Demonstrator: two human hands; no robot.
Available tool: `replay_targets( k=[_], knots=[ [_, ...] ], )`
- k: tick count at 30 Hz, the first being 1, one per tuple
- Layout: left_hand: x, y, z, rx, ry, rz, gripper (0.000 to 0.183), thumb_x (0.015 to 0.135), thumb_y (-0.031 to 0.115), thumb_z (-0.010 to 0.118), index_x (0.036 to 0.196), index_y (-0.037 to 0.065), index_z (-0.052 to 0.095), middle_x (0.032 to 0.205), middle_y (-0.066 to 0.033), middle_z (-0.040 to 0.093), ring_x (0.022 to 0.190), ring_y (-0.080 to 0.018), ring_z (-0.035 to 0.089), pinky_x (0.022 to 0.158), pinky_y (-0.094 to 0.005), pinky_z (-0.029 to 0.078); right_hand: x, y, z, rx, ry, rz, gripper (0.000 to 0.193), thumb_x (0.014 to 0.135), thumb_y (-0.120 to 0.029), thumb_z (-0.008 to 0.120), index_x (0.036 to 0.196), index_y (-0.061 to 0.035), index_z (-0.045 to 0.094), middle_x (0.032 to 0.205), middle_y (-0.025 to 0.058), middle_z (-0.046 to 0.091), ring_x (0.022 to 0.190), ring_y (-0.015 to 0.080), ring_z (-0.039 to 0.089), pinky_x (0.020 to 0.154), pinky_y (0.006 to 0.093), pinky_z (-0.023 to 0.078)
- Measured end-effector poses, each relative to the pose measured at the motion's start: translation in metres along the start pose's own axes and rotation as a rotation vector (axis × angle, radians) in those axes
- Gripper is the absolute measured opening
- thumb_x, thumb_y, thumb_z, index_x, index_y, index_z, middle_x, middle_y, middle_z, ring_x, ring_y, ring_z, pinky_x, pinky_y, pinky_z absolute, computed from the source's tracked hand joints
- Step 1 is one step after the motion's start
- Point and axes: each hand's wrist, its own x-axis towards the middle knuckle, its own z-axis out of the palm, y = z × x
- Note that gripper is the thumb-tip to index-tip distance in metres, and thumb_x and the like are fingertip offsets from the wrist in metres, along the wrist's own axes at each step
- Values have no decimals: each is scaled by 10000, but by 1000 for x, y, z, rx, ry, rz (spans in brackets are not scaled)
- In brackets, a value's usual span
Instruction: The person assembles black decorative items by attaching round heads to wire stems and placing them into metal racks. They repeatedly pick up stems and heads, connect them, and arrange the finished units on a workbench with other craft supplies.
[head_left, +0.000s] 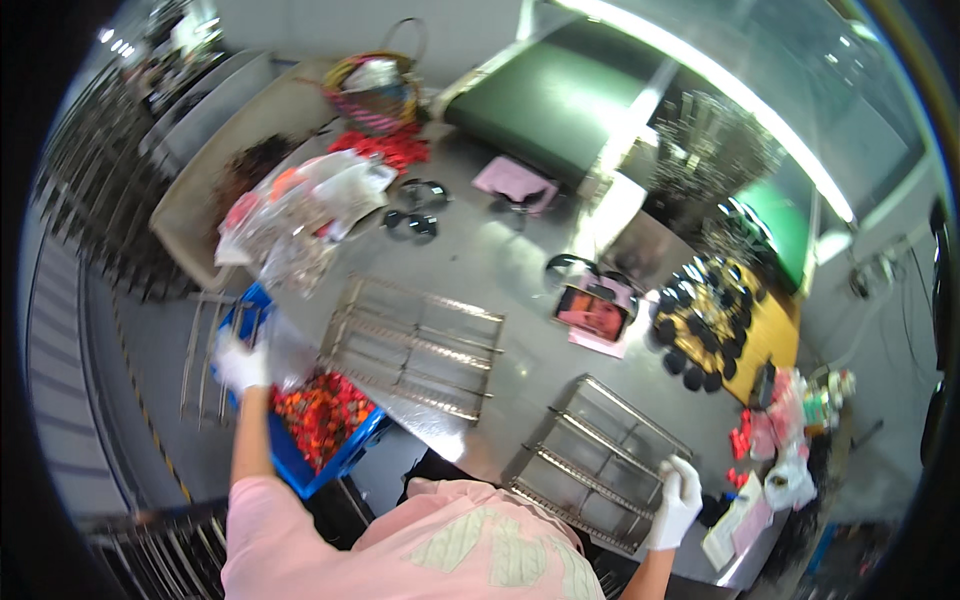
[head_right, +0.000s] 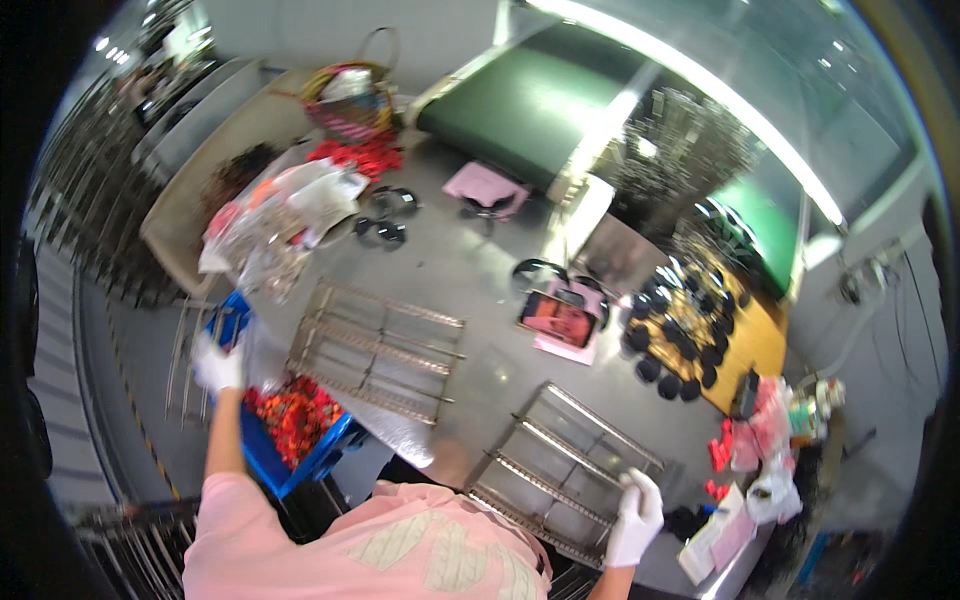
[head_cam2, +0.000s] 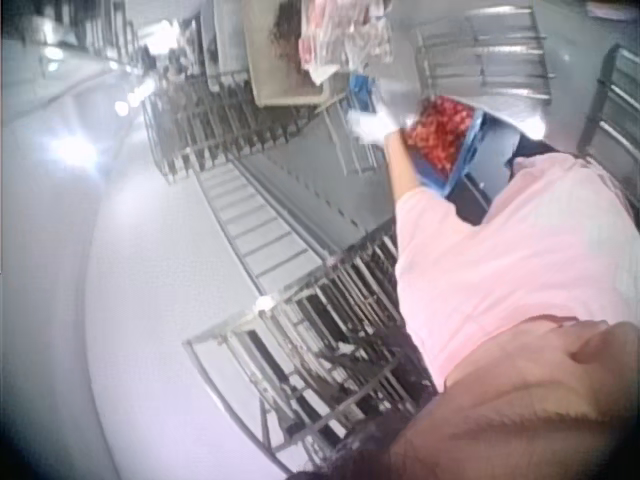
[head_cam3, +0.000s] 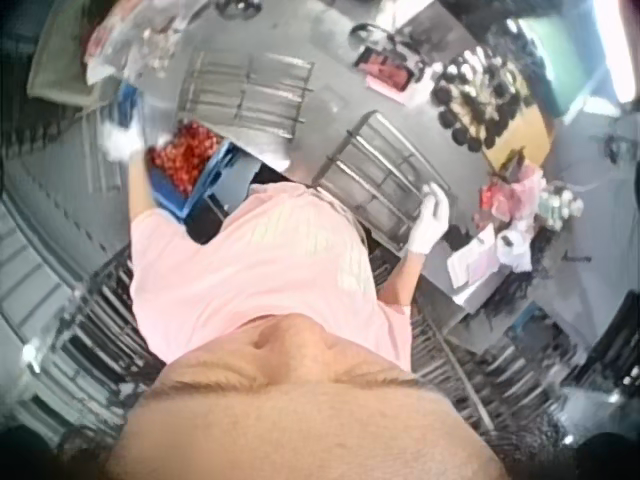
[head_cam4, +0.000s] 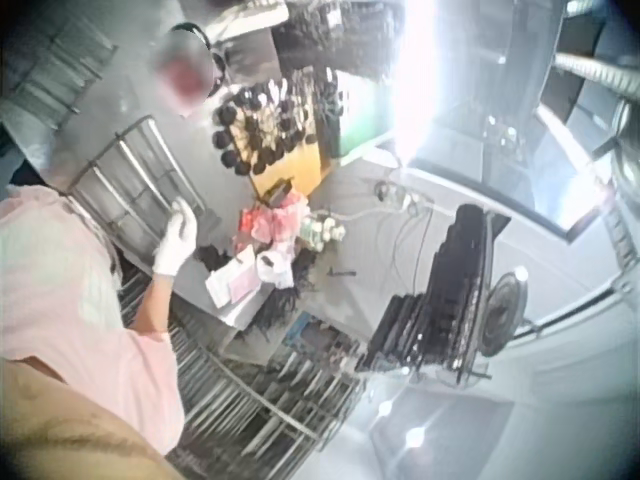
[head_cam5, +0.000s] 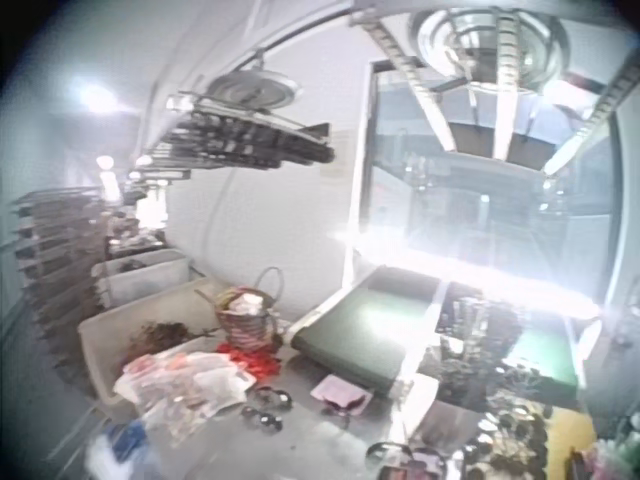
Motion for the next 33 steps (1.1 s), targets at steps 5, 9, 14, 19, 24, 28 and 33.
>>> replay_targets(
  k=[5, 9, 14, 19, 24, 28, 33],
  knots=[
    [55, -139, 74, 187, -731, -358, 1264, 729, 523, 859, 1649, 324, 16, 1544, -161, 489, 1364, -385, 528, 1113, -636, 380, -3, -23, 29, -105, -135, -225, 164, 976, -15, 609, 1090, -8, 726, 966, 85, 733, 899, 160, 688, 837, 284, 533],
    [56, -146, 69, 165, -488, -82, 1175, 588, 290, 964, 1578, 259, 331, 1264, -224, 618, 1157, -387, 642, 969, -492, 540, -10, -33, 44, -116, -160, -273, 184, 936, 15, 612, 1062, -41, 734, 932, 91, 733, 850, 203, 700, 797, 308, 548],
    [76, -107, -18, 178, -335, 178, 973, 603, 179, 901, 1472, 166, 465, 1129, -176, 601, 1069, -382, 624, 917, -500, 503, -5, -60, 63, -156, -245, -497, 184, 879, -10, 660, 1037, -66, 736, 915, 115, 740, 851, 300, 715, 799, 384, 565],
    [56, -27, -153, -218, -211, 665, 1026, 585, 115, 875, 1507, 116, 424, 1157, -201, 507, 1108, -415, 520, 974, -491, 422, -25, -132, 131, 151, -460, -1073, 299, 743, -52, 660, 1037, -78, 703, 939, 108, 691, 872, 320, 655, 775, 451, 510],
    [-31, 104, -264, -660, -269, 1213, 991, 533, 118, 866, 1418, 25, 429, 1149, -202, 512, 1090, -414, 522, 969, -497, 432, -77, -178, 157, -228, -651, -1166, 984, 673, -338, 849, 1515, -48, 431, 1603, 265, 328, 1496, 424, 314, 1207, 570, 255],
    [-101, 210, -342, -924, -465, 1490, 923, 563, 182, 860, 1374, 7, 456, 1072, -206, 565, 1012, -419, 562, 887, -479, 465, -53, -155, 92, -644, -340, -816, 968, 693, -300, 810, 1548, -101, 400, 1427, 224, 496, 1360, 341, 469, 1193, 526, 283],
    [-189, 261, -431, -1087, -412, 2303, 613, 817, 208, 742, 1363, 14, 541, 1203, -142, 606, 1094, -305, 587, 937, -423, 468, -99, -109, -80, -572, 69, -655, 690, 727, -210, 764, 1375, -83, 564, 886, 109, 637, 774, 327, 634, 709, 461, 477]
  ],
)
